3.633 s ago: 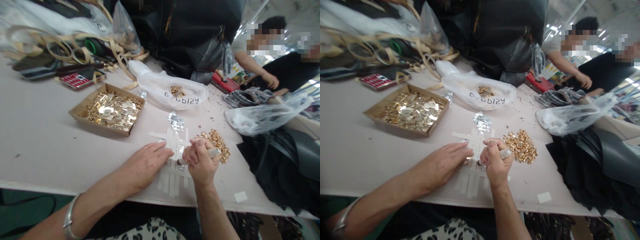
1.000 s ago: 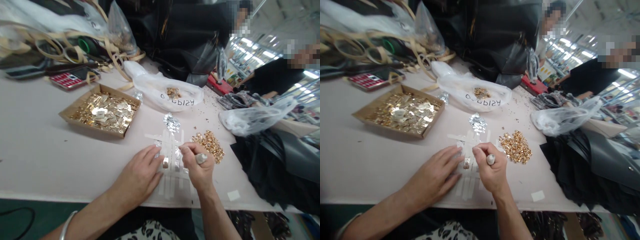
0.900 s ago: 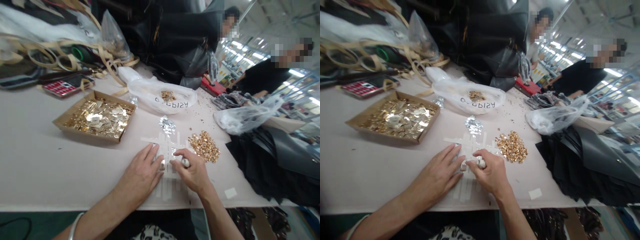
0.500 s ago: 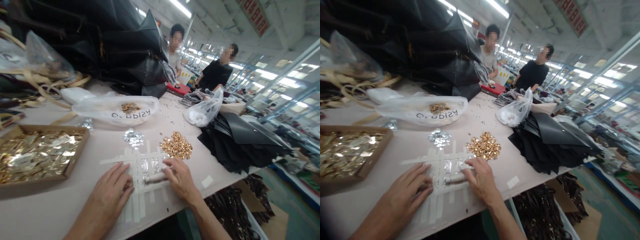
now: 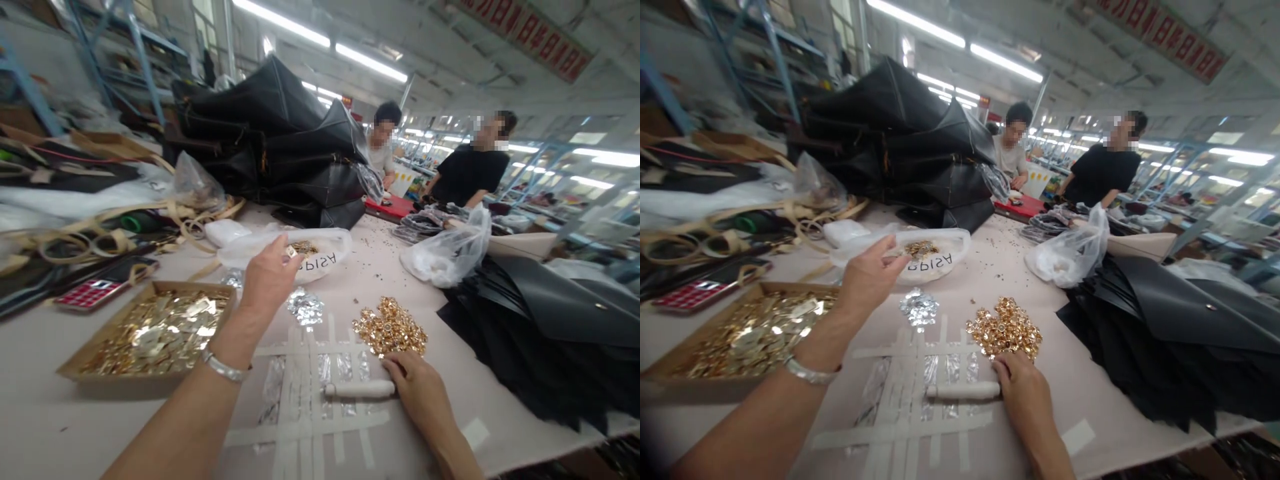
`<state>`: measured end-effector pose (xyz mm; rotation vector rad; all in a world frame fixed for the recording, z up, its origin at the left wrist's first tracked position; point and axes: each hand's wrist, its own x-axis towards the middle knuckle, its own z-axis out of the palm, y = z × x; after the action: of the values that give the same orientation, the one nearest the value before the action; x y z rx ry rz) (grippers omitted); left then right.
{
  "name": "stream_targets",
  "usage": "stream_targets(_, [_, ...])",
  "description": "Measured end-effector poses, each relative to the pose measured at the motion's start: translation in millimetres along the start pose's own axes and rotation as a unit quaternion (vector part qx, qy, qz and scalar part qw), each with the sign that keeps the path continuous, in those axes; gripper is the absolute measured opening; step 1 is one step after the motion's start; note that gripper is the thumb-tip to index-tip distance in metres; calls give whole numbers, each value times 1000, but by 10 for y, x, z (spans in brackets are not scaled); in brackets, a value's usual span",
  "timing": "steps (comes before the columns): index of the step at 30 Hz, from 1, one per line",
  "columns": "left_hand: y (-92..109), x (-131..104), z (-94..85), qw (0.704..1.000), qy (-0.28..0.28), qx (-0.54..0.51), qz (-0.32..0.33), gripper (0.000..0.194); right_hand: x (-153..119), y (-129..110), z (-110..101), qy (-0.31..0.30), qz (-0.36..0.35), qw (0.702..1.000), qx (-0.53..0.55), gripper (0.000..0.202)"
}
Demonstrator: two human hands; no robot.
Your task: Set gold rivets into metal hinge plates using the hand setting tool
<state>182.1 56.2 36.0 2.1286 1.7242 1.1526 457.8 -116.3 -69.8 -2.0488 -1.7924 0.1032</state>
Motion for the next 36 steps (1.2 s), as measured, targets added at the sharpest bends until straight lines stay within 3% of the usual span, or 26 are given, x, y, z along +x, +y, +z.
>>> stream_targets(2, [-115, 70, -19, 1000, 18, 6, -3, 42, -30, 51, 20, -3, -13, 1000, -1, 29])
stream_targets(4, [-312, -17, -129, 999, 8, 33, -4, 39, -82, 137, 35, 12, -16, 1000, 6, 32])
stream_targets(9, [-948, -482, -770, 983, -83, 153, -63, 28, -161, 321, 11, 63, 65, 996, 22, 42])
stream_targets(12, [-1298, -697, -1160, 965, -120, 205, -110, 29, -164, 266, -75, 47, 121, 989, 72, 48])
stream_targets(15, [-1526, -832, -1362, 956, -158, 221, -113, 28, -155, 142, -178, 28, 177, 978, 107, 51])
stream_targets(20, [-1569, -914, -1363, 946, -212, 228, -84, 20, -128, 29, -273, 47, 218, 966, 129, 51])
stream_targets(28, [-1600, -800, -1306, 937, -258, 219, -89, 19, -146, 34, -184, 47, 189, 975, 111, 56])
stream_targets(32, [-1643, -754, -1304, 938, -266, 199, -99, 20, -179, 118, -91, 39, 167, 978, 116, 53])
stream_targets(36, [-1672, -747, -1326, 951, -245, 162, -91, 16, -232, 145, -51, 71, 149, 971, 175, 49])
